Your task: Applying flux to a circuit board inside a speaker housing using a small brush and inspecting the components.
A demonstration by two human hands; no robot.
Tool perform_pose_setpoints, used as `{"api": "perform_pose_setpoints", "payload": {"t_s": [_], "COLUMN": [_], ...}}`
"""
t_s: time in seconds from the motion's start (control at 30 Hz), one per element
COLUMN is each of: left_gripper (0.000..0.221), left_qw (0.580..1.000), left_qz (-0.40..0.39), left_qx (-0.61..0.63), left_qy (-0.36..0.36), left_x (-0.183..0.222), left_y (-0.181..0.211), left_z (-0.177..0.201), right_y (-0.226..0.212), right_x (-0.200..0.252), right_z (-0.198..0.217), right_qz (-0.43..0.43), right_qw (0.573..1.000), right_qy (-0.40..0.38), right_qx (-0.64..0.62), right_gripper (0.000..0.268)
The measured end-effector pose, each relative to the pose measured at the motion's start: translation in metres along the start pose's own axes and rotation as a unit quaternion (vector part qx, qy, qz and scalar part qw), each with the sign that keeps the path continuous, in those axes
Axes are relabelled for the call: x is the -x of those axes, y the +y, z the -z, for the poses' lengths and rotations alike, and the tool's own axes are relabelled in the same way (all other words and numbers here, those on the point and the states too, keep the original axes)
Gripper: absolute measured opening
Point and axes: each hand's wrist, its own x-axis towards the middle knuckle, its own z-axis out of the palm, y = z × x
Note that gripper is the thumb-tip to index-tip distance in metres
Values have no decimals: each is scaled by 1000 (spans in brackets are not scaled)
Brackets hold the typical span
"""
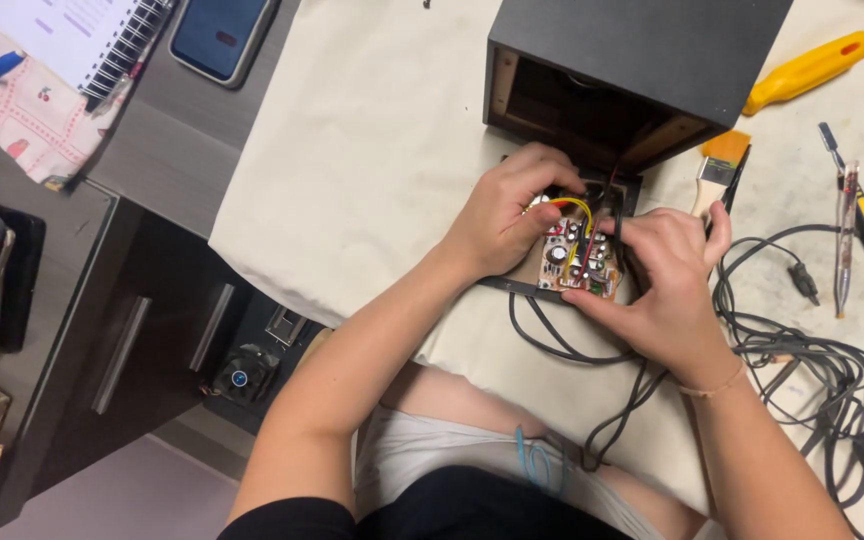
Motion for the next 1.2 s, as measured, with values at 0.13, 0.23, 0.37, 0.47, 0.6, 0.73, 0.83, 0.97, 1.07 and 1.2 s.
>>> {"api": "perform_pose_setpoints", "payload": {"t_s": [0.13,0.23,0.37,0.47,0.6,0.73,0.83,0.97,1.07,1.2], "left_gripper": [84,89,90,88,88,88,89,87,78,64], "left_qw": [1000,999,1000,1000,1000,1000,1000,997,995,991], "left_qz": [3,16,16,12,13,-4,-19,-20,-20,5], "left_qx": [4,18,7,-4,-15,-1,14,-7,-21,-95], "left_qy": [-10,-22,-22,-17,-16,-9,17,73,91,90], "left_x": [-1,-2,-4,-3,-2,0,0,5,16,29], "left_y": [3,7,9,9,8,7,9,8,-9,4], "left_z": [2,3,2,0,0,0,1,1,3,12], "right_y": [-4,-3,1,5,3,0,-1,12,22,25], "right_x": [3,4,3,2,3,5,6,12,14,18], "right_z": [-1,-5,-7,-9,-11,-7,5,16,14,14], "right_qz": [-12,-15,3,19,15,11,23,26,46,68], "right_qw": [1000,999,1000,999,999,999,1000,999,998,996], "right_qy": [13,26,26,27,30,29,8,-2,-6,26], "right_qx": [17,15,3,-9,-12,-12,-17,-21,-31,-57], "right_gripper": [69,70,72,74,77,78,97,113,107,80]}}
